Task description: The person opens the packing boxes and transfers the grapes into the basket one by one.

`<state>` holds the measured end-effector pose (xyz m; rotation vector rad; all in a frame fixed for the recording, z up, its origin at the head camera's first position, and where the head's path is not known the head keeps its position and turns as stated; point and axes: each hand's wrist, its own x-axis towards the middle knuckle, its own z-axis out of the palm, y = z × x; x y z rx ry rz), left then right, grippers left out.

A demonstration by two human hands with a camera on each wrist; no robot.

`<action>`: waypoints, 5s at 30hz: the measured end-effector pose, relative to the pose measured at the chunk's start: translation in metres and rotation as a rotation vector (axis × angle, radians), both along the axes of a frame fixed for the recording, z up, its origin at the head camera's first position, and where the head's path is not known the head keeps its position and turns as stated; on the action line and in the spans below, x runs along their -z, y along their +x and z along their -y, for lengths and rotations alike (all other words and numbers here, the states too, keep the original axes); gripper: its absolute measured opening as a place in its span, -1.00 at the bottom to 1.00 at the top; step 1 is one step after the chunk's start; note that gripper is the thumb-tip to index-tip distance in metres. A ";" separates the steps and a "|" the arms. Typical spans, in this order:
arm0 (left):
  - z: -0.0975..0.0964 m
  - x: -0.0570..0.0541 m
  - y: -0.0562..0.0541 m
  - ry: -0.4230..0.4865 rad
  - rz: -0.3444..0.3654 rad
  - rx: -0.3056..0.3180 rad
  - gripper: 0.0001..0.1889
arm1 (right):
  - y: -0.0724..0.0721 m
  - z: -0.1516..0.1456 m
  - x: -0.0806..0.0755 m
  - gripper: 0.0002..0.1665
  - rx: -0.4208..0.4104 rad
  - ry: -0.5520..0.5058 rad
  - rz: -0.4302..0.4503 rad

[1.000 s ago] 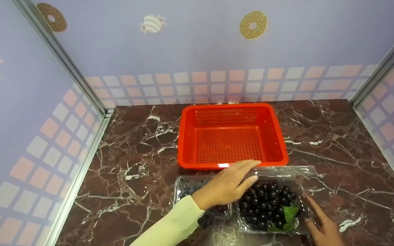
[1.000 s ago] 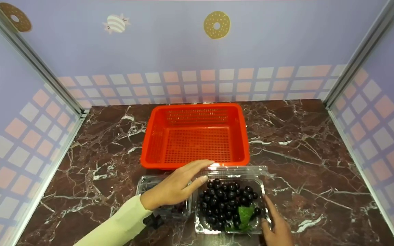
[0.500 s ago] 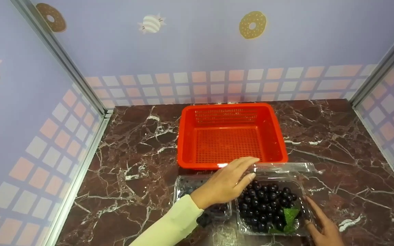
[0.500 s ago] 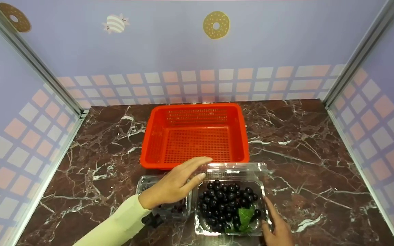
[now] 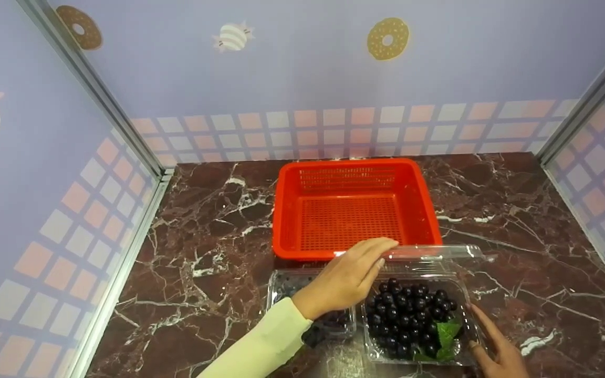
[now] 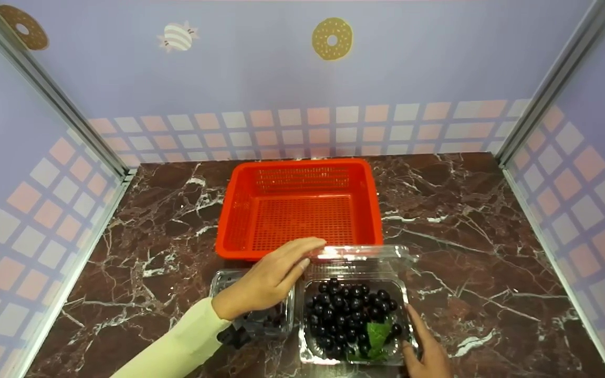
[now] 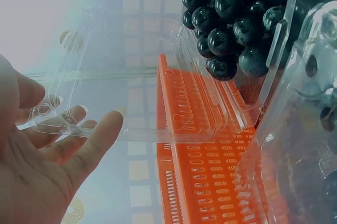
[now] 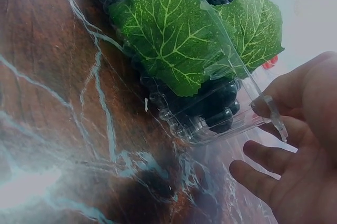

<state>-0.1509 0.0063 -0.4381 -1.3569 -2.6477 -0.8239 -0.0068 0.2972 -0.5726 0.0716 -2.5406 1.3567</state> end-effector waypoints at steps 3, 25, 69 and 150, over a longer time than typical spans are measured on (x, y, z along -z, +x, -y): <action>0.000 0.000 0.000 0.001 0.006 -0.007 -0.54 | 0.001 0.000 -0.002 -0.14 -0.007 -0.015 0.035; -0.003 -0.004 0.001 0.022 -0.072 -0.051 -0.54 | 0.006 -0.001 -0.002 -0.13 -0.080 -0.099 0.016; -0.009 0.003 0.009 0.044 -0.148 0.046 -0.46 | 0.015 0.004 -0.005 -0.18 0.047 -0.004 0.068; -0.029 0.042 0.029 -0.258 0.062 0.090 -0.25 | 0.007 0.013 0.010 -0.04 0.040 -0.137 0.031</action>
